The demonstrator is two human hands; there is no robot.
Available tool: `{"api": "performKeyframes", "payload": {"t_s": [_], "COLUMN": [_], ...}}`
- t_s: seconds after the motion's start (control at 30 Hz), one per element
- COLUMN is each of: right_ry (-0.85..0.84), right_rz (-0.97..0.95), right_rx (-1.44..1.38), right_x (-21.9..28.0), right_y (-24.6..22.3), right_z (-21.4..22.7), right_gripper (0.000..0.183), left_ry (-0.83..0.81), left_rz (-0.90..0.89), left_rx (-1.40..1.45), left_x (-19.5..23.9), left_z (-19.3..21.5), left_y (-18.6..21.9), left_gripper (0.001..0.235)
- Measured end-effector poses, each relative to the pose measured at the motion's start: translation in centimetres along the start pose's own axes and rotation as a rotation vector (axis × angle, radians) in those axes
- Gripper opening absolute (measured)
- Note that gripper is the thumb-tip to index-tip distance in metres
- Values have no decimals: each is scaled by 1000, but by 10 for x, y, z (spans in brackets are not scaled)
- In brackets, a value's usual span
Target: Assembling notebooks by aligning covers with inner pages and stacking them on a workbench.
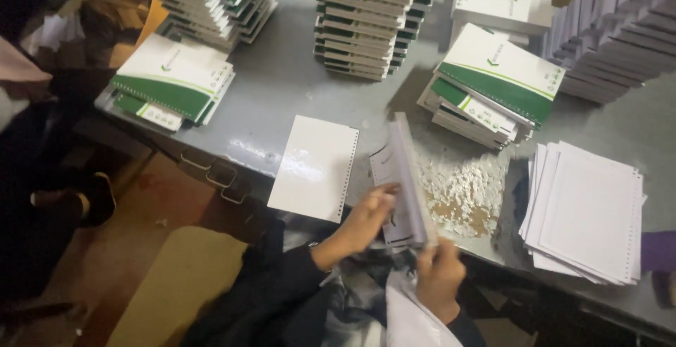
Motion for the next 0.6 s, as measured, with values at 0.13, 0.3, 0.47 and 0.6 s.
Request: {"api": "performKeyframes", "payload": {"t_s": [0.13,0.3,0.47,0.6], "right_ry": [-180,-288,77,-97], "right_rz": [513,598,153,-610], "right_rx": [-387,-320,10,-663], "right_x": [-1,12,-28,-84], "right_y": [-139,-155,-62,-51], "right_z": [62,52,16,55], "right_gripper": [45,41,6,21], "left_ry": [197,440,571,529], "left_rz": [256,359,406,259], "left_rx": [748,717,581,432], "left_x": [17,39,51,55], "left_z": [29,54,62,71], "left_y": [-57,-51,-50,-84], "left_gripper": [81,59,57,58]}}
Point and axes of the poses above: each hand's wrist, its own x-axis away from the middle knuckle, its own z-axis out of the back of the hand, y = z × x, the point moved 2 cm from there along -x, towards the middle knuckle, and after that the axes turned 11 degrees about -z, right-handed, at the moved point
